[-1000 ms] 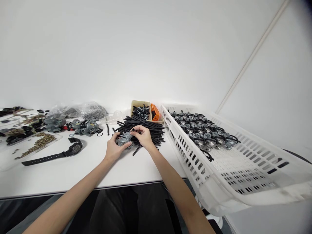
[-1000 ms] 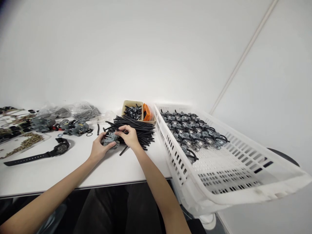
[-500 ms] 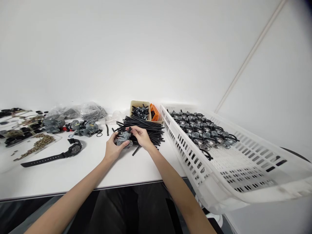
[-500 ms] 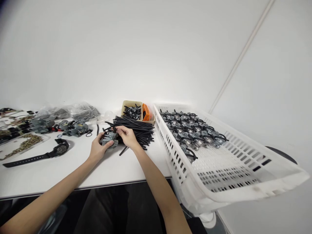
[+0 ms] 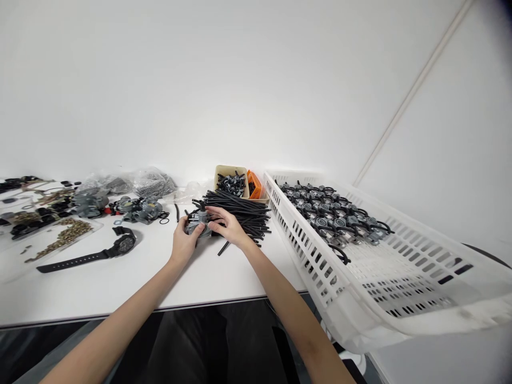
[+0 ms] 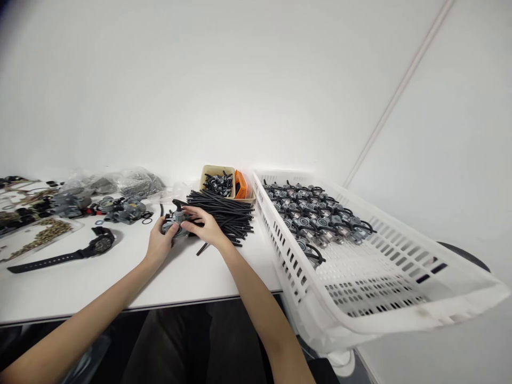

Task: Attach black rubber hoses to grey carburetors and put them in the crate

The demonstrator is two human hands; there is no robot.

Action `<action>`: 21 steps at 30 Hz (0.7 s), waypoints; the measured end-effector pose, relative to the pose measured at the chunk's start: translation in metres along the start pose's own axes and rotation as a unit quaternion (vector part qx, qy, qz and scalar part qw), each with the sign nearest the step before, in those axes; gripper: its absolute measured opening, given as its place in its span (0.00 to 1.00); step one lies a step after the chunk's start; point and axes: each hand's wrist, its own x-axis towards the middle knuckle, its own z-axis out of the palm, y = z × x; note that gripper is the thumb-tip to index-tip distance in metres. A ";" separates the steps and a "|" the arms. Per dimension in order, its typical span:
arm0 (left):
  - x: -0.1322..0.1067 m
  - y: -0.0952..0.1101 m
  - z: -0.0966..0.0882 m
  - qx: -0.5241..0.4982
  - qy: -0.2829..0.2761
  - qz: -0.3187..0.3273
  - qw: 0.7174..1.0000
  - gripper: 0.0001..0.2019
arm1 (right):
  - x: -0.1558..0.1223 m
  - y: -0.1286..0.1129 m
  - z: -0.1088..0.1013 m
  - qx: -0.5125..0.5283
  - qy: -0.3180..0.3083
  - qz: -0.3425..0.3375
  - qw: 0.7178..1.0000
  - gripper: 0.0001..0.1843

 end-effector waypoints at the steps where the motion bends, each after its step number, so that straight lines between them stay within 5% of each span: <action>1: 0.001 -0.002 0.000 -0.010 0.000 -0.011 1.000 0.16 | -0.001 -0.001 0.001 -0.015 -0.005 0.001 1.000 0.33; 8: 0.001 -0.007 0.000 -0.122 -0.028 -0.027 0.992 0.18 | -0.006 0.002 0.006 -0.089 0.008 -0.024 0.996 0.27; 12: 0.000 -0.005 0.004 -0.204 -0.061 -0.044 0.976 0.30 | -0.004 0.004 0.007 -0.059 0.026 -0.047 0.997 0.22; 16: -0.005 0.007 0.006 -0.263 -0.085 -0.090 0.957 0.40 | -0.004 0.004 0.011 -0.032 0.016 -0.074 0.997 0.20; 21: -0.012 0.026 0.002 -0.319 -0.129 -0.178 0.922 0.39 | -0.007 0.005 0.015 -0.046 -0.001 -0.089 0.995 0.20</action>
